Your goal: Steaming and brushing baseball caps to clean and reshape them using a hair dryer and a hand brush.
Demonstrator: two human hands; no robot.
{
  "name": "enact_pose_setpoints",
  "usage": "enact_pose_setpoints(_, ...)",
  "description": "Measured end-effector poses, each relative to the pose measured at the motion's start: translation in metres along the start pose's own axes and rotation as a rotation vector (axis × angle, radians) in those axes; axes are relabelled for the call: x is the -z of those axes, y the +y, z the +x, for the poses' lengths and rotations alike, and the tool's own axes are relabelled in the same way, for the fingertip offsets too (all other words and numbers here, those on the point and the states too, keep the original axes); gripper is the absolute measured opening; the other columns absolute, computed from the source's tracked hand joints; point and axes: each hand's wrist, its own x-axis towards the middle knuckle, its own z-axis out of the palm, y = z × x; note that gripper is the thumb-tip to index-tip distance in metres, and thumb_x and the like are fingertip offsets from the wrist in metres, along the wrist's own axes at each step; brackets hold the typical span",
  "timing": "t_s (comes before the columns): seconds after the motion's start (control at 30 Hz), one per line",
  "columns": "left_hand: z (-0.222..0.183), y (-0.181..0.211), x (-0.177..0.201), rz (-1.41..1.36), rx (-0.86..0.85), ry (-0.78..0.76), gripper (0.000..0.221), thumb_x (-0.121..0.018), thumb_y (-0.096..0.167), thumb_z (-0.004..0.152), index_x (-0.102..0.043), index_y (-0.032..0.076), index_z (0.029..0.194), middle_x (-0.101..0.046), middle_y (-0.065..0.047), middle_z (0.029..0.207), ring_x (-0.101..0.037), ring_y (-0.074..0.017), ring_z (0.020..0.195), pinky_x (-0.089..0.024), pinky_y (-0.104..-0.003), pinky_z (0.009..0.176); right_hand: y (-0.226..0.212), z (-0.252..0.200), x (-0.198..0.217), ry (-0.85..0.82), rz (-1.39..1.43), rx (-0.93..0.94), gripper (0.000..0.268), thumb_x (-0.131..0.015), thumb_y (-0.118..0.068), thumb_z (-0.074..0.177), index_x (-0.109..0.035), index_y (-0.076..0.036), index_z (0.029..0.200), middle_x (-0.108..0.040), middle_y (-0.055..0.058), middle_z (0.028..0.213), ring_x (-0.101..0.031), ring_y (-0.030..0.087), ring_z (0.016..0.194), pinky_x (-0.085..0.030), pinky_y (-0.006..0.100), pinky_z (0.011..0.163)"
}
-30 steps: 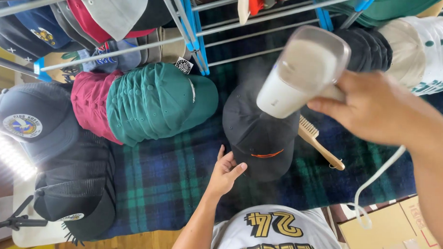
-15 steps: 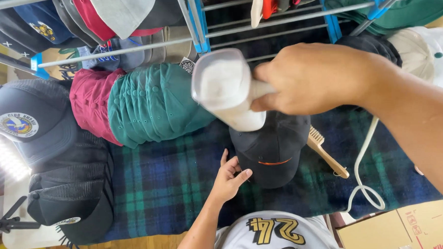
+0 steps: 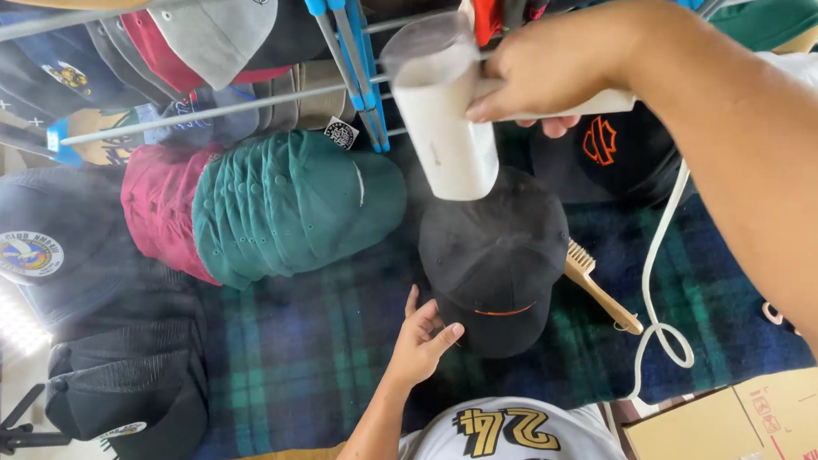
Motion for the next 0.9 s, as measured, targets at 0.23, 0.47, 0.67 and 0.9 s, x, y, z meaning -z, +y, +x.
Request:
enact_pose_setpoints(0.23, 0.002, 0.003, 0.0, 0.017, 0.033, 0.003, 0.027, -0.064, 0.033, 0.098, -0.069, 0.013, 0.115, -0.056, 0.006, 0.057, -0.067, -0.0063, 0.073, 0.006, -0.046, 0.132, 0.101, 0.047, -0.027, -0.039, 0.434, -0.029, 0.054, -0.051, -0.045, 0.11, -0.07, 0.005, 0.107, -0.072, 0.025, 0.084, -0.066, 0.033, 0.073, -0.052, 0.043, 0.07)
enact_pose_setpoints(0.47, 0.005, -0.005, -0.004, 0.027, 0.002, 0.029, 0.034, -0.066, 0.035, 0.096, -0.068, 0.014, 0.123, -0.057, 0.007, 0.063, -0.066, -0.0075, 0.075, 0.004, -0.046, 0.132, 0.189, 0.07, -0.123, 0.017, 1.099, -0.072, 0.04, -0.052, -0.035, 0.109, -0.065, 0.0, 0.123, -0.067, 0.023, 0.09, -0.064, 0.034, 0.071, -0.053, 0.044, 0.063)
enact_pose_setpoints(0.67, 0.007, -0.042, -0.007, -0.362, -0.038, 0.185, 0.039, -0.07, 0.035, 0.091, -0.049, 0.015, 0.117, -0.057, 0.003, 0.112, -0.057, -0.0133, 0.107, -0.028, -0.037, 0.109, 0.237, 0.077, -0.222, 0.09, 1.543, 0.04, 0.034, -0.059, -0.035, 0.104, -0.06, -0.002, 0.112, -0.064, 0.017, 0.089, -0.061, 0.028, 0.06, -0.053, 0.039, 0.051)
enact_pose_setpoints(0.9, 0.076, 0.012, 0.017, -0.294, -0.339, 0.227, 0.082, -0.037, 0.061, 0.104, -0.026, 0.004, 0.162, -0.03, -0.014, 0.168, -0.029, -0.0247, 0.151, -0.021, -0.041, 0.125, 0.237, 0.061, -0.335, 0.296, 1.892, 0.156, 0.033, -0.063, -0.028, 0.101, -0.064, 0.004, 0.107, -0.064, 0.023, 0.073, -0.068, 0.033, 0.045, -0.057, 0.046, 0.038)
